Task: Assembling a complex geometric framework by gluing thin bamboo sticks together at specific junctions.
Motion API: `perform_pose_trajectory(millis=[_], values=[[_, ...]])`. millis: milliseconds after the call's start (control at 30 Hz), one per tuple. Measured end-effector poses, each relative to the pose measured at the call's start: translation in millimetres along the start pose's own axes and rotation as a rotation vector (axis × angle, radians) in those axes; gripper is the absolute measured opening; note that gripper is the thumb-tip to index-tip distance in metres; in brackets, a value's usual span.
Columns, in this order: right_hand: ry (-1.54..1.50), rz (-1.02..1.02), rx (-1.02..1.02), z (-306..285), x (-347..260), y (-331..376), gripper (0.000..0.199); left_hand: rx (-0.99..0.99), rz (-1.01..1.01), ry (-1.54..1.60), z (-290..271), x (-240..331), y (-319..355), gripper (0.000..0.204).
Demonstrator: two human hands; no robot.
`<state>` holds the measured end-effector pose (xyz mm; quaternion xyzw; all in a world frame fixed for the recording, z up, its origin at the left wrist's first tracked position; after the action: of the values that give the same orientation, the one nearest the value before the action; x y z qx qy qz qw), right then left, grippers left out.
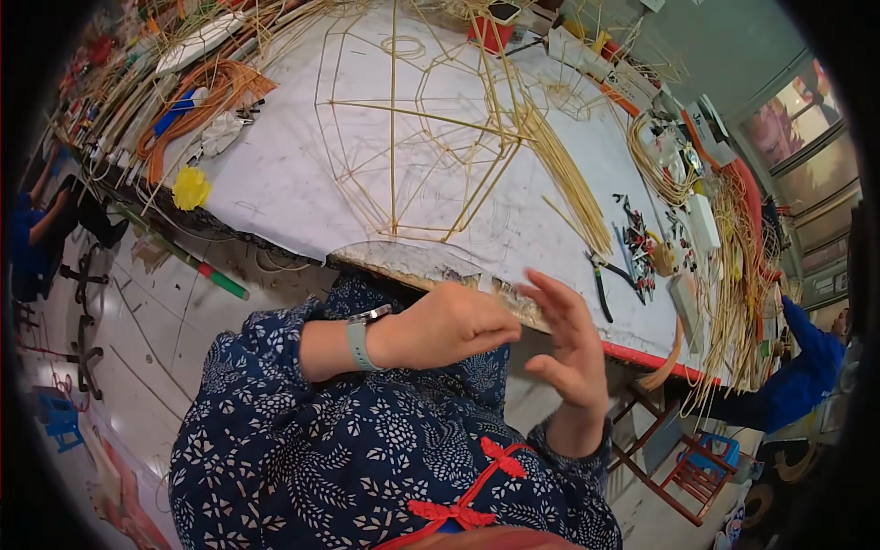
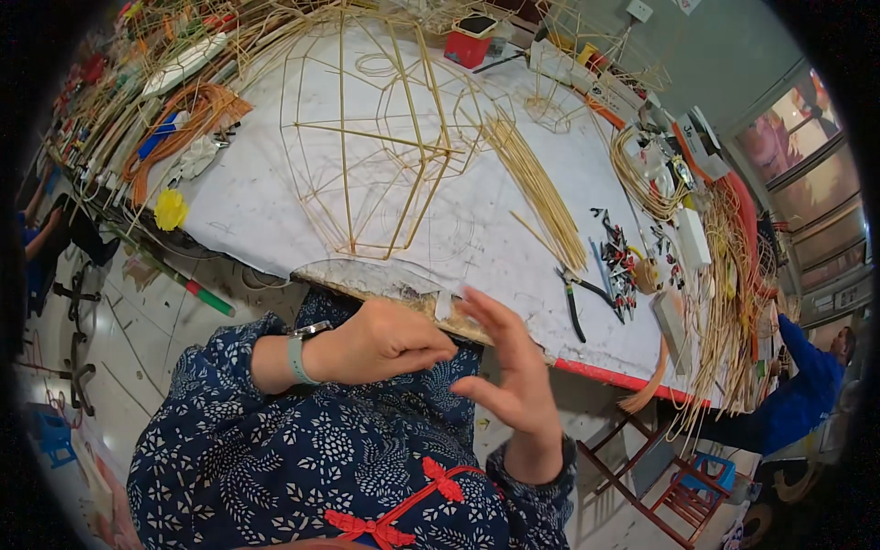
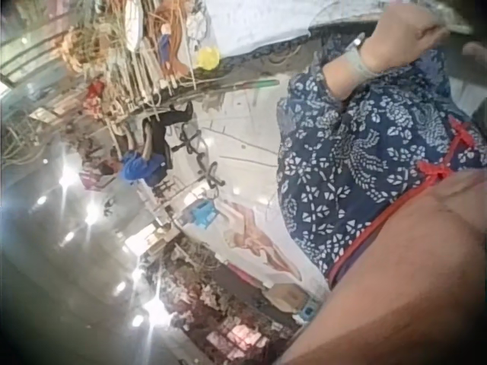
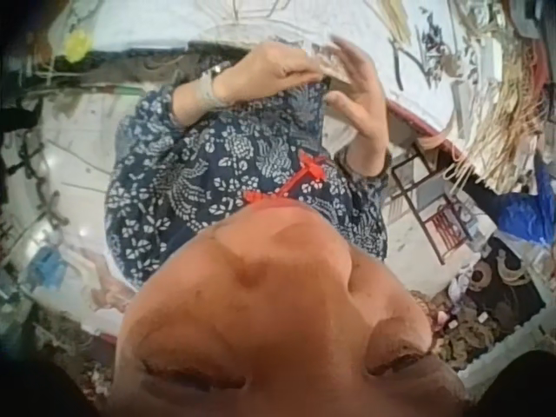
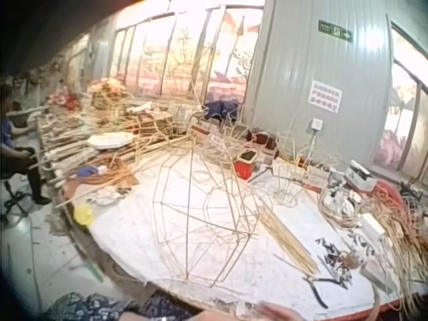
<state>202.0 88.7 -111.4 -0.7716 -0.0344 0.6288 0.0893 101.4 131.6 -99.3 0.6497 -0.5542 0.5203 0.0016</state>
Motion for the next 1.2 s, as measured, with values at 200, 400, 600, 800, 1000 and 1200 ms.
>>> perform_pose_trajectory(millis=[200, 400, 600, 800, 1000, 1200], values=[[-0.347, 0.105, 0.049, 20, 5, -42, 0.030, 0.246, -0.270, 0.201, -58, -28, -19, 0.007], [0.032, -0.112, 0.354, -13, -11, -55, 0.005, 0.334, -0.229, 0.210, -103, -51, -25, 0.008], [0.013, -0.121, 0.567, -53, 10, -56, 0.007, 0.321, 0.106, -0.297, -144, -55, -75, 0.014], [-0.031, -0.164, 0.699, -74, 23, -55, 0.007, -0.246, -0.278, 0.352, -71, -90, -118, 0.019], [-0.195, -0.196, 0.819, -83, 40, -37, 0.007, -0.256, -0.059, 0.199, -23, -49, -118, 0.021], [-0.348, -0.288, 0.800, -78, 40, -39, 0.006, -0.110, -0.131, 0.064, -19, -39, -119, 0.013]])
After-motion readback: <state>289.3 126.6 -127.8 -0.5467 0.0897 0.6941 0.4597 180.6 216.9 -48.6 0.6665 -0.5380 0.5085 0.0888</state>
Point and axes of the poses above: each hand's wrist, its own y-axis away from the middle knuckle, its own z-axis out of the palm, x = y × z, the point moved 10 cm from there along -y, towards the middle knuckle, and after that the axes turned 1 degree about z, right-handed, at the moved point
